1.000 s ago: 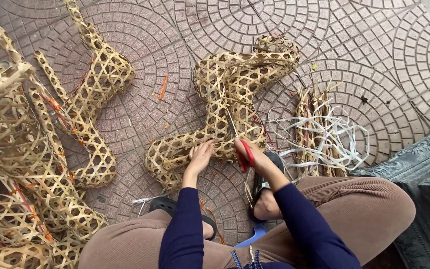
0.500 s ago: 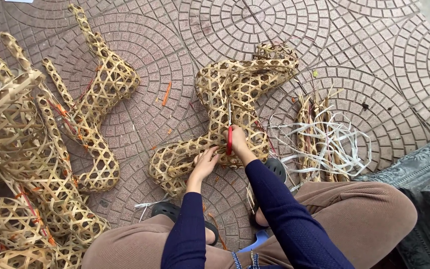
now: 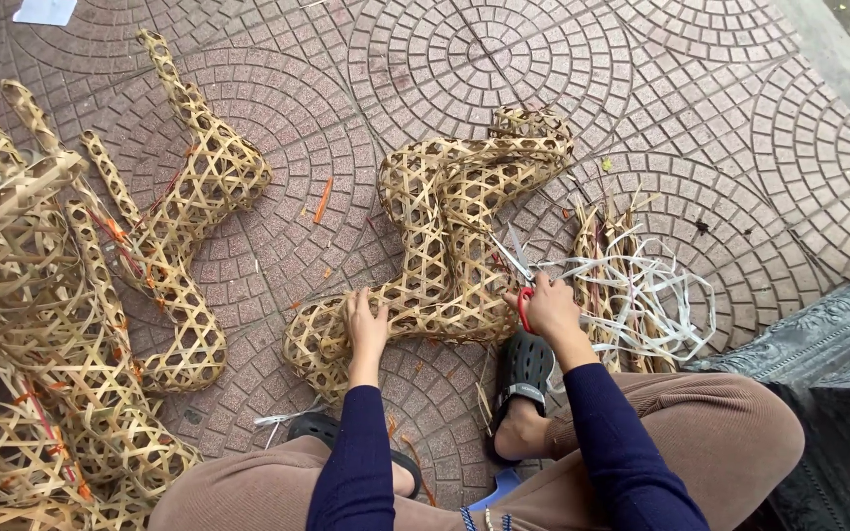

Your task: Assembling animal-shaped bamboo structures by tying woven components together with plastic strips and trimming them with scissors.

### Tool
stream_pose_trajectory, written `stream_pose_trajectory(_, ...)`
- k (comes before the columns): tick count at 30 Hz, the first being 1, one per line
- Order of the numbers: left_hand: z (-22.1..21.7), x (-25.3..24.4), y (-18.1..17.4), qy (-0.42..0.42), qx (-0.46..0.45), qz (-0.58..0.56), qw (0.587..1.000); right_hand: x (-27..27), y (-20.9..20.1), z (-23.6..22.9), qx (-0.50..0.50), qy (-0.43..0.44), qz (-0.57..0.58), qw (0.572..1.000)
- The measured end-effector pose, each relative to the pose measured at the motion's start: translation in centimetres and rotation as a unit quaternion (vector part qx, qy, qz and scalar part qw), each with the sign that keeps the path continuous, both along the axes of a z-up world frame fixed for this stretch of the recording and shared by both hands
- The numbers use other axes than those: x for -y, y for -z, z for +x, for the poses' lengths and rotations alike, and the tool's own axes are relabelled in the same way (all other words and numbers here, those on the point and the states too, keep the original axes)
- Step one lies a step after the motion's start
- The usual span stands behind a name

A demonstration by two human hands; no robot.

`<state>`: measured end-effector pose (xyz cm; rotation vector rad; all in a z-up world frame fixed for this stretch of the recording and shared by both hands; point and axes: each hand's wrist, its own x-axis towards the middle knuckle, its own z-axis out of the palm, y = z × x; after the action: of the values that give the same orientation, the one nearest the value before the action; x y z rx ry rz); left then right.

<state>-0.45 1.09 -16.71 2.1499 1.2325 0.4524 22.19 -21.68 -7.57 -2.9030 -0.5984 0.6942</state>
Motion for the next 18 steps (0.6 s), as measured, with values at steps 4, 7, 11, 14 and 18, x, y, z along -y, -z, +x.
stream_pose_trajectory(4, -0.2, 1.0, 1.4, 0.017, -0.070, -0.028, 0.997, 0.5, 5.7, 1.9, -0.050, -0.012, -0.009, 0.999)
stream_pose_trajectory(7, -0.3, 0.6, 2.4, 0.018, -0.077, -0.002, 0.997, -0.3, 5.1, 1.1, -0.097, -0.029, 0.062, 0.993)
stream_pose_trajectory(11, -0.7, 0.5, 3.4, 0.021, -0.133, -0.052, 0.990, -0.6, 4.6, -0.5, -0.109, 0.022, 0.118, 0.987)
stream_pose_trajectory(14, 0.0, 0.2, 4.3, 0.015, -0.138, -0.067, 0.988, -0.2, 5.5, 0.2, -0.102, 0.044, 0.167, 0.980)
stream_pose_trajectory(18, 0.3, 0.2, 5.1, 0.010, -0.160, -0.061, 0.985, 0.7, 11.1, 1.5, -0.187, 0.291, 0.517, 0.783)
